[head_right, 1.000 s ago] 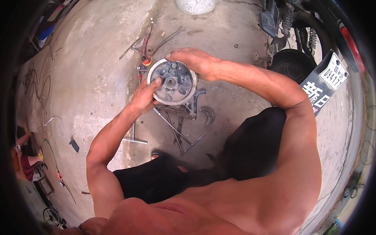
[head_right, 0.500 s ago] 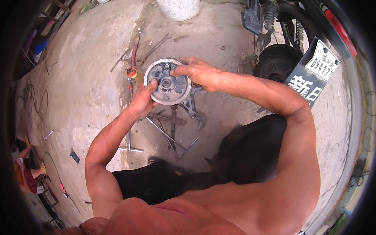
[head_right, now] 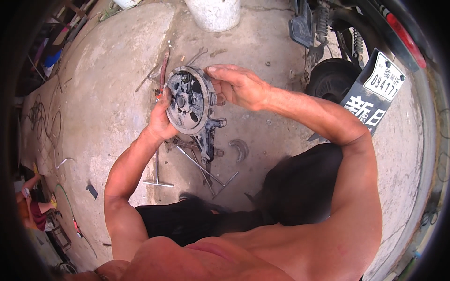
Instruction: The person works on a motorcycle brake assembly by hand, first checking the internal components of the brake hub and then using a T-handle wrench to loosen or tighten a bolt on the brake arm.
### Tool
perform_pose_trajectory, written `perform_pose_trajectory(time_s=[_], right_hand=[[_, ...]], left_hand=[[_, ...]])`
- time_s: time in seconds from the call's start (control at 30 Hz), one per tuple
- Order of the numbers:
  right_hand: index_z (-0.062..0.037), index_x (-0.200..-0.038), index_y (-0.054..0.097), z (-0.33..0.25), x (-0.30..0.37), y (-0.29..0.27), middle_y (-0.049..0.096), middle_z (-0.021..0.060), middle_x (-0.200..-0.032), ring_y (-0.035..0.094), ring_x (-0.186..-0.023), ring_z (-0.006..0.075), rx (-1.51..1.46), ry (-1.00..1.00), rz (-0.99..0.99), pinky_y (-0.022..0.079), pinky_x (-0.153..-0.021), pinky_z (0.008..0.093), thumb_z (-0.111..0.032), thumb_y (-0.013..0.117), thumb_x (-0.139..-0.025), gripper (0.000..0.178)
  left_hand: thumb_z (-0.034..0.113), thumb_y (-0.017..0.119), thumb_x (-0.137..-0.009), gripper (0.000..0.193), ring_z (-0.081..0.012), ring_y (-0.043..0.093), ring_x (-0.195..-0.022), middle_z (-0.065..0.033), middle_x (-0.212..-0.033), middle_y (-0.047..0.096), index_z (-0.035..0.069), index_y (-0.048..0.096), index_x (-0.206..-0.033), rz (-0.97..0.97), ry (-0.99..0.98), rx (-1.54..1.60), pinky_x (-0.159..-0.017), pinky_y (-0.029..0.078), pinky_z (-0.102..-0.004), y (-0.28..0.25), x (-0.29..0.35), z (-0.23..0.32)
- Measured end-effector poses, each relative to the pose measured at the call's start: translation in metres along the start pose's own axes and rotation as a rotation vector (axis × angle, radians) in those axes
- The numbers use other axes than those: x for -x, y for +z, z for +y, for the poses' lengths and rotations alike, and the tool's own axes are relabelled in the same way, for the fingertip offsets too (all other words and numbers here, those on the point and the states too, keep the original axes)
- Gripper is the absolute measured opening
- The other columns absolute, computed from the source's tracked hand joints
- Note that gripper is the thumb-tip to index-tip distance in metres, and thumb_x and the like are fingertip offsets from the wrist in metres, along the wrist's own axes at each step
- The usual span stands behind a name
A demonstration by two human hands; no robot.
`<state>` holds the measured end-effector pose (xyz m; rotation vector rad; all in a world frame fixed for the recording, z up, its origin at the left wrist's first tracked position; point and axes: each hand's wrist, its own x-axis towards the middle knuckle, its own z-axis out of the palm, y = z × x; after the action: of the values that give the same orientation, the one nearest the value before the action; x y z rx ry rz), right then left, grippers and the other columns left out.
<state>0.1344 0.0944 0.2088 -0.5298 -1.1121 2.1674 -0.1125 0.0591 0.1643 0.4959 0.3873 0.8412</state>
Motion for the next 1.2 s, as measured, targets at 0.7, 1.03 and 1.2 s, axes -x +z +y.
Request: perform_pose_trajectory(time_s=[0.7,1.03,1.2], right_hand=[[-0.0055,-0.133,0.057,-0.013,-0.011,0.026,0.069,-0.0007,-0.099,0.062,-0.077,0.0064,0.005,0.071,0.172,0.045,-0.058,0.0232,-0.029,0.053,-0.103,0.039],[0.0046,-0.127,0.054,-0.025,0.006,0.026,0.070,0.0120,-0.113,0.071,-0.097,0.0165,0.276,0.047,0.261,0.060,-0.081,0.0292,-0.024,0.065,-0.097,0.043],[0.0076,-0.124,0.053,-0.016,0.013,0.002,0.070,0.0141,-0.106,0.072,-0.090,0.0182,0.150,0.092,0.595,0.063,-0.074,0.0303,-0.013,0.065,-0.095,0.038]], left_hand=[[0.051,0.057,-0.099,0.064,-0.0284,0.060,-0.123,-0.0133,-0.135,0.060,0.005,0.047,-0.142,-0.022,0.027,0.015,-0.106,0.049,-0.0459,0.010,-0.001,0.008],[0.059,0.041,-0.104,0.054,-0.0021,0.054,-0.067,0.0024,-0.099,0.068,0.014,0.058,-0.128,0.191,0.006,-0.315,-0.044,0.027,-0.0204,0.020,-0.027,0.004],[0.057,0.037,-0.106,0.054,-0.0041,0.042,-0.060,0.0026,-0.086,0.062,0.010,0.060,-0.119,0.248,-0.027,-0.458,-0.046,0.024,-0.0223,-0.015,-0.050,0.004]])
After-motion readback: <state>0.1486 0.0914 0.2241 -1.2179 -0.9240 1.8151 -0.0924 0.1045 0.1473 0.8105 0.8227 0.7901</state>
